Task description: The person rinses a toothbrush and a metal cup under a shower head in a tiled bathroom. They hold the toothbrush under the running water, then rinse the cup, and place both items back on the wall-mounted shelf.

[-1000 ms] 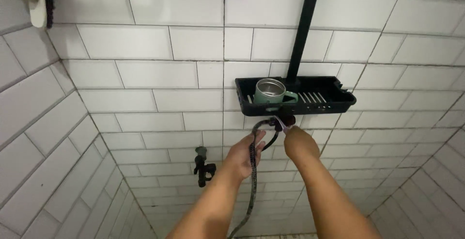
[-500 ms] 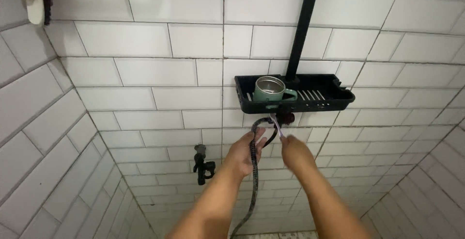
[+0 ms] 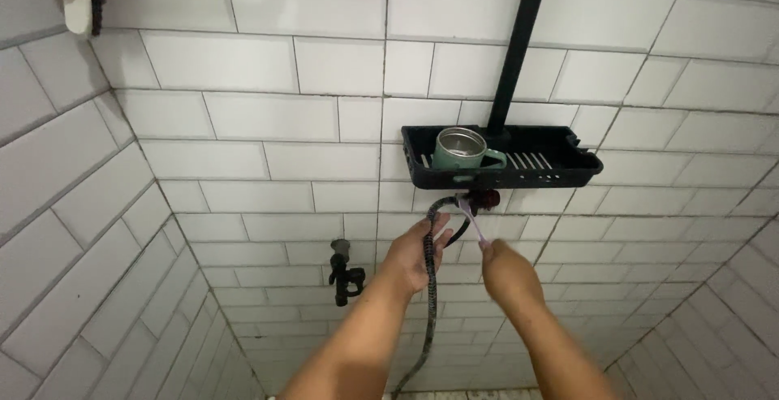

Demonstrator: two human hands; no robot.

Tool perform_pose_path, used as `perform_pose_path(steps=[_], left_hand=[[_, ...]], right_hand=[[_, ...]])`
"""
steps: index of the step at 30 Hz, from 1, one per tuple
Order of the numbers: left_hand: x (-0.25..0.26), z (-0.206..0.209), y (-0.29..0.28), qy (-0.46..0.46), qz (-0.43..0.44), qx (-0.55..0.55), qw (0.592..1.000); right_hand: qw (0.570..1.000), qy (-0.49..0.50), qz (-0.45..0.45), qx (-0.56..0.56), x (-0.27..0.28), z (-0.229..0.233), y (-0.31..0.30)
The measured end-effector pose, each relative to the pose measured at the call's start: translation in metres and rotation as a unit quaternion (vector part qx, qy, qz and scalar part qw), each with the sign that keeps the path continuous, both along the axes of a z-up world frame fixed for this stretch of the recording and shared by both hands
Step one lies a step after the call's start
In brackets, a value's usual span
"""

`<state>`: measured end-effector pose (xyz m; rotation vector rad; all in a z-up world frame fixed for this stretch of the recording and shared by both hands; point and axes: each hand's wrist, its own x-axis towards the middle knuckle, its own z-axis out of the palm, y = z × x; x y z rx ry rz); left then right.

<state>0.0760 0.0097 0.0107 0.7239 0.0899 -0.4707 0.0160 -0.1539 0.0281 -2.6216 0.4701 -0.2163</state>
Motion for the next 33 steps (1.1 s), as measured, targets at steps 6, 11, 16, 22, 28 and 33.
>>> perform_pose_path(steps=[6, 11, 16, 22, 28, 33], left_hand=[[0.003, -0.001, -0.001, -0.002, -0.015, -0.032, 0.999], [0.026, -0.029, 0.001, -0.028, -0.027, -0.051, 0.998], [0.01, -0.011, 0.019, 0.012, -0.028, -0.022, 0.999], [0.032, -0.039, 0.028, -0.034, -0.098, 0.005, 0.995], [0.004, -0.026, 0.036, -0.108, -0.09, 0.248, 0.959], [0.002, -0.022, 0.051, -0.096, -0.058, 0.285, 0.952]], right_hand=[[0.953, -0.099, 0.175, -0.225, 0.079, -0.07, -0.042], [0.974, -0.026, 0.166, -0.154, 0.055, -0.033, -0.015], [0.968, 0.026, 0.228, -0.1, 0.053, -0.015, -0.014], [0.983, 0.092, 0.149, -0.053, 0.028, -0.01, -0.011], [0.988, 0.089, 0.123, -0.011, 0.007, -0.007, -0.004], [0.97, 0.163, 0.035, -0.175, 0.0, 0.03, -0.013]])
